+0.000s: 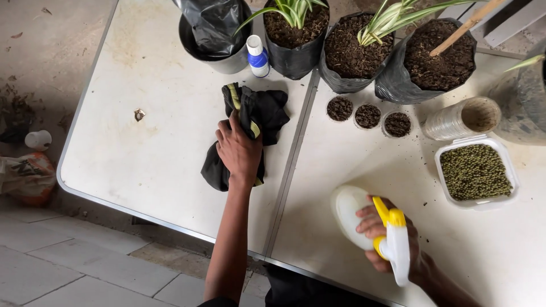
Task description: Filling a small container with soil and preparing it for planting by watering
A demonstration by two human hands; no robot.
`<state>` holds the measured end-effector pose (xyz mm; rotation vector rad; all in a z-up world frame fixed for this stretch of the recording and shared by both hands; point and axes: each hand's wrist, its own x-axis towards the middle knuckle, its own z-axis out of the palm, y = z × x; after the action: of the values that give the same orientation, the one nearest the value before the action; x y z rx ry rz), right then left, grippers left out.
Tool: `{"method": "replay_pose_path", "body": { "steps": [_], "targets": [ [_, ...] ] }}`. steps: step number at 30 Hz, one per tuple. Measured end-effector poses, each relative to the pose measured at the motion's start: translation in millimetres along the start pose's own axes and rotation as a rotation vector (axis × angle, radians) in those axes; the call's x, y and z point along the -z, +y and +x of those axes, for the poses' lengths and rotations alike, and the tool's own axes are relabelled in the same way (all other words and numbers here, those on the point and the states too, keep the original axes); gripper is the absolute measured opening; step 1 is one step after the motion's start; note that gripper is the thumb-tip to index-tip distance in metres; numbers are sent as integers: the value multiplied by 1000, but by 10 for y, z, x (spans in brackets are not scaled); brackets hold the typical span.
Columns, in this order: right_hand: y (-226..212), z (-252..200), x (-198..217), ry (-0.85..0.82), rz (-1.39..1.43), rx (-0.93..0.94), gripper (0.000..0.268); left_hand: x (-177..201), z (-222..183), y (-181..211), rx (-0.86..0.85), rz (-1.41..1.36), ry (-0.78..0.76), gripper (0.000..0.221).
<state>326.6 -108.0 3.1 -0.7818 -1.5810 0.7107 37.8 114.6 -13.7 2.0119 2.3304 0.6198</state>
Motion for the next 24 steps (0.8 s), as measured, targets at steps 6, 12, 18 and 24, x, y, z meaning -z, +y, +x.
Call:
{"method": "replay_pose_path", "body": {
  "steps": [6,12,18,24],
  "targets": [
    [33,896,-362,110,-63,25,25,1,57,-380,113,-6,-26,75],
    [130,1548,-693,73,-79,43,21,-614,773,-2947,132,929,561,39],
    [257,1702,-770,117,-41,-62,12,1241,780,-2600,220,-4,593,62],
    [260,2096,-888,143,-205,-127,10,1004,128,-858,309,-321,44,45]
  ]
}}
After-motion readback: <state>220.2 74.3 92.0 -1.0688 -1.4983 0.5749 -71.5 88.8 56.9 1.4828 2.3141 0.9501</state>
